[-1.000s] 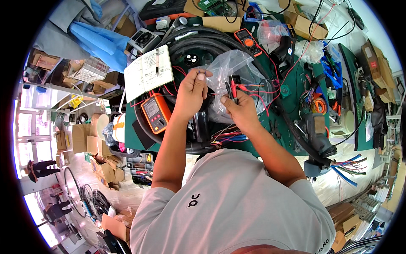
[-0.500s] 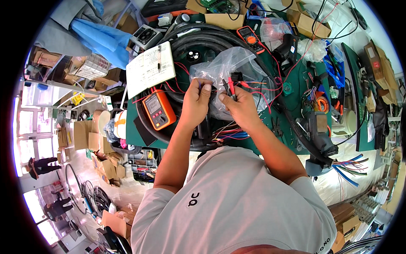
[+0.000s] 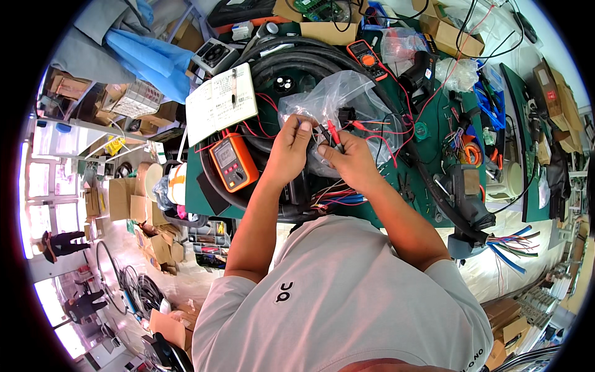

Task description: The person organizes several colored wires and connects them to electronic components at a repair bench while referring to a notebook.

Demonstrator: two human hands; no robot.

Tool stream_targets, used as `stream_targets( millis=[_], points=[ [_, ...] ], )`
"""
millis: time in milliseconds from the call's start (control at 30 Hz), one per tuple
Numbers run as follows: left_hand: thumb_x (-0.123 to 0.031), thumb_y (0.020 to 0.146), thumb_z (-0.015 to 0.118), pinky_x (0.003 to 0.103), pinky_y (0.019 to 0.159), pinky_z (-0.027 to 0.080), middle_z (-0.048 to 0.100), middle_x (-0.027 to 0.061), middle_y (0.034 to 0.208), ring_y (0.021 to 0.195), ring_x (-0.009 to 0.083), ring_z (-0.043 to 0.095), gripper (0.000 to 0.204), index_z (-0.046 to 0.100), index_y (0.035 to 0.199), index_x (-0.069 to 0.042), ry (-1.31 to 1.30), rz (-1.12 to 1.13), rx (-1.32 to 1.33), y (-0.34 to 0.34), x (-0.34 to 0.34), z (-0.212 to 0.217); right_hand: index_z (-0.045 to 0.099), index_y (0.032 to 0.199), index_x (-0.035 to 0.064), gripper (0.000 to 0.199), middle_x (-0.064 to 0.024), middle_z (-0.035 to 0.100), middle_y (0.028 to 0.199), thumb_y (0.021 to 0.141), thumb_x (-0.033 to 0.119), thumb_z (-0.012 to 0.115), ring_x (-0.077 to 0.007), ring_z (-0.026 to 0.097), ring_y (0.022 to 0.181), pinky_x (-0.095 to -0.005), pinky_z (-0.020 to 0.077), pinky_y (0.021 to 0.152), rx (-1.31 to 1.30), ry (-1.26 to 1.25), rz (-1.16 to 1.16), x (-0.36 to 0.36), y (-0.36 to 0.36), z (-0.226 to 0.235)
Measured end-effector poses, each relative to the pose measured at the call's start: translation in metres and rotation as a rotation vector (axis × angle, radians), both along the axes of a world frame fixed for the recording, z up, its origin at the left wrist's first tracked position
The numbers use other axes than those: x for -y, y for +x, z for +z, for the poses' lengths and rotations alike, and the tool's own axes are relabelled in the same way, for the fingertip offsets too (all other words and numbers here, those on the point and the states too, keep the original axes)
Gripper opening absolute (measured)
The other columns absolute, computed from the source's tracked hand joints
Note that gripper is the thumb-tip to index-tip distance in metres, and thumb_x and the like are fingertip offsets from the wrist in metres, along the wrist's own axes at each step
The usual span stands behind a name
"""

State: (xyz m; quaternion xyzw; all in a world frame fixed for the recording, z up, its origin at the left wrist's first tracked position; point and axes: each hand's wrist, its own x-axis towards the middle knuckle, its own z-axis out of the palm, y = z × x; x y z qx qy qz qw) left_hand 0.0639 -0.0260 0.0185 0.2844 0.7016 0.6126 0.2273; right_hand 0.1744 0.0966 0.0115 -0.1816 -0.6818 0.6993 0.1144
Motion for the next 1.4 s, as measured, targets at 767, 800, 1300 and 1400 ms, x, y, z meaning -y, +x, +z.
stream_targets(
  millis=[767, 800, 1300, 1400],
  points=[
    [-0.014, 0.098, 0.052, 0.024, 0.07, 0.043, 0.055, 0.0002, 0.08, 0.073, 0.008, 0.049, 0.016, 0.055, 0.104, 0.0, 0.09, 0.069, 0.026, -0.005, -0.001, -0.002, 0.06, 0.081, 0.0016, 0.019, 0.0003, 0.051, 0.057, 0.084, 0.017, 0.071, -0.0063, 0.043, 0.051, -0.0271, 0.0341, 0.045, -0.029, 0.005, 0.001, 0.0, -0.003, -0.011],
    [-0.014, 0.098, 0.053, 0.025, 0.073, 0.044, 0.057, 0.0011, 0.082, 0.076, 0.0087, 0.051, 0.016, 0.056, 0.104, 0.001, 0.042, 0.064, -0.029, -0.006, 0.0, -0.001, 0.06, 0.081, 0.0016, 0.019, 0.0002, 0.051, 0.057, 0.084, 0.017, 0.071, -0.0065, 0.044, 0.051, -0.0271, 0.0343, 0.046, -0.03, 0.013, -0.003, -0.001, -0.003, -0.01],
    [-0.027, 0.103, 0.043, 0.032, 0.07, 0.046, 0.057, 0.0115, 0.078, 0.073, 0.0159, 0.054, 0.029, 0.05, 0.104, 0.001, -0.066, 0.148, -0.339, -0.009, 0.002, 0.009, 0.062, 0.086, 0.0021, 0.016, 0.0018, 0.051, 0.06, 0.085, 0.016, 0.069, -0.0057, 0.044, 0.053, -0.0256, 0.0346, 0.047, -0.019, -0.001, 0.02, 0.0, -0.002, -0.007],
    [-0.026, 0.103, 0.043, 0.032, 0.066, 0.045, 0.054, 0.0098, 0.074, 0.069, 0.016, 0.051, 0.027, 0.046, 0.102, 0.0, 0.075, 0.193, -0.333, -0.009, -0.005, 0.0, 0.062, 0.086, 0.0023, 0.016, 0.002, 0.051, 0.059, 0.086, 0.016, 0.069, -0.0056, 0.044, 0.053, -0.0257, 0.0346, 0.047, -0.033, -0.031, 0.023, 0.0, -0.002, -0.008]
  ],
)
